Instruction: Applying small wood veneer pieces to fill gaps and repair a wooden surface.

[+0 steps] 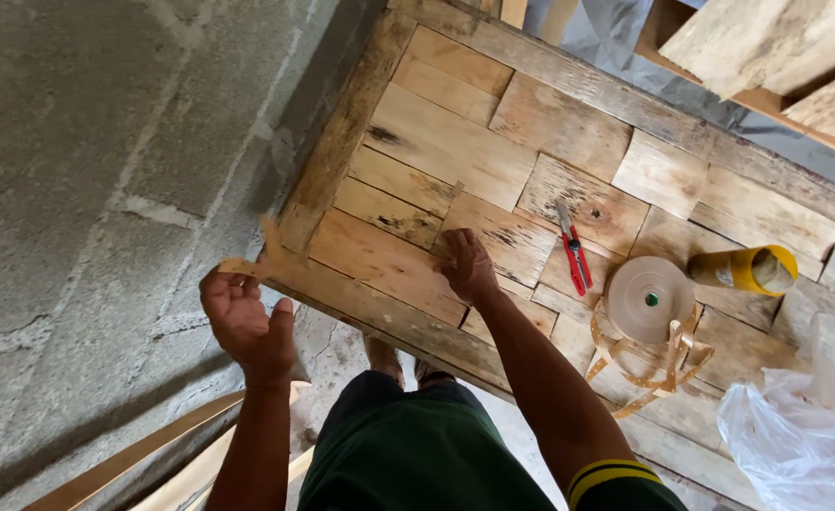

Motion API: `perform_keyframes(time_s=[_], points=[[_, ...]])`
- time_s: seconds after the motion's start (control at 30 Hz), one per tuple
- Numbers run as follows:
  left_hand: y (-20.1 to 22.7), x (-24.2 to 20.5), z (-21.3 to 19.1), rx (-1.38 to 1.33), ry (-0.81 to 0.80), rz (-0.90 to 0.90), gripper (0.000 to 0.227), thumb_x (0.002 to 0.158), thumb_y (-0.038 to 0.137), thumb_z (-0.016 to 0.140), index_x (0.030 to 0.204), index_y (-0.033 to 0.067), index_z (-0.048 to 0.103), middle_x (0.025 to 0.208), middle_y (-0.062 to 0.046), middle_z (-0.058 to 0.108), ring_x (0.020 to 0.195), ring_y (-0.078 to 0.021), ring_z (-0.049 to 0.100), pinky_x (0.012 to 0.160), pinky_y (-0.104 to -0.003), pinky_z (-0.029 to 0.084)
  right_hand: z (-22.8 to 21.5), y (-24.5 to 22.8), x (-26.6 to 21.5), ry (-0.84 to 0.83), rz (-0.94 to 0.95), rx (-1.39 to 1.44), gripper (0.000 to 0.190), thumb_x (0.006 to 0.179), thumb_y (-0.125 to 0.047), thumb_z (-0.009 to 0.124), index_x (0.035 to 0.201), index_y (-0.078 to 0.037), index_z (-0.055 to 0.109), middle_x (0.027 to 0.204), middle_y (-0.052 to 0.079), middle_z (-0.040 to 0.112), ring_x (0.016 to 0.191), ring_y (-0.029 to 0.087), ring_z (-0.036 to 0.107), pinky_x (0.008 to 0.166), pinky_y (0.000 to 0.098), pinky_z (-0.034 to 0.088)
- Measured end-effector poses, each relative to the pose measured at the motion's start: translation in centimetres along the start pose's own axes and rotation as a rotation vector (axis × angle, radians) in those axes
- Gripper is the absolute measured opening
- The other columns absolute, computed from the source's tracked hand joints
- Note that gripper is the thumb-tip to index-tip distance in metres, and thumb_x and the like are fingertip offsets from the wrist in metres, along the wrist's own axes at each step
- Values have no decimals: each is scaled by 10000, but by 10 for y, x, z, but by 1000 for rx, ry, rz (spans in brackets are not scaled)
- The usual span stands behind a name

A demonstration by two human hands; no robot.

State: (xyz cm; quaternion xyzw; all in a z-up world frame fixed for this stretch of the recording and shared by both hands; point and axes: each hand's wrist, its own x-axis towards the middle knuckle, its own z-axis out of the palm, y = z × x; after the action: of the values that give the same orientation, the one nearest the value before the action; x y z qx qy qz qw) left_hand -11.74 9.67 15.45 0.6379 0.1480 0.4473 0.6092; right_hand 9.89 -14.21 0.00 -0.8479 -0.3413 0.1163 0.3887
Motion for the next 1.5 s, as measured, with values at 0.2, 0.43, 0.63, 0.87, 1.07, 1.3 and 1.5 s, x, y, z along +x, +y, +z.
perform_keyframes(time_s=[0.2,0.43,0.63,0.87,1.07,1.3,1.5], points=[[-4,4,-5,58,-79,51,653,909,227,812,1444,60,477,1358,-52,555,1281,-175,548,1172,-347,441,0,-3,1,-20,52,-27,626,749,-68,803,1325,-47,557,1282,178,579,1206,402,577,983,454,507],[-13,14,-10,552,-415,-332,195,922,192,674,1022,24,674,866,-54,706,742,-140,663,679,-332,555,0,-2,-1,-53,39,-42,655,814,-152,840,1379,-57,522,1310,175,560,1228,392,556,1000,457,487],[-83,-11,18,857,-1107,-497,246,824,252,722,762,28,643,696,-164,643,624,-289,631,616,-448,514,-2,-5,0,-41,65,-25,683,794,-147,852,1383,-57,519,1308,188,558,1226,406,549,987,461,486],[-179,-39,92,608,-919,-503,255,908,237,651,795,12,610,699,-196,632,628,-297,651,626,-455,512,-2,-5,0,37,-18,2,538,761,-111,827,1252,-68,612,1228,156,591,1166,383,584,946,451,508],[-214,-46,129,649,-775,-598,278,940,273,680,862,7,680,768,-194,683,687,-336,658,669,-478,514,-2,-4,5,17,52,64,404,810,-56,770,1189,-74,634,1179,140,612,1106,341,630,909,418,539],[-233,-58,135,774,-760,-661,246,1013,264,608,1075,39,686,966,-184,718,831,-372,689,720,-528,556,-1,4,13,-34,216,145,309,936,31,605,1217,-90,647,1191,137,641,1056,310,695,881,399,566],[-234,-72,131,755,-693,-577,187,1023,190,576,1104,51,671,1041,-158,712,904,-346,690,798,-499,561,-4,4,11,-2,152,152,292,899,39,634,1178,-48,624,1128,147,648,1007,322,700,838,393,584]])
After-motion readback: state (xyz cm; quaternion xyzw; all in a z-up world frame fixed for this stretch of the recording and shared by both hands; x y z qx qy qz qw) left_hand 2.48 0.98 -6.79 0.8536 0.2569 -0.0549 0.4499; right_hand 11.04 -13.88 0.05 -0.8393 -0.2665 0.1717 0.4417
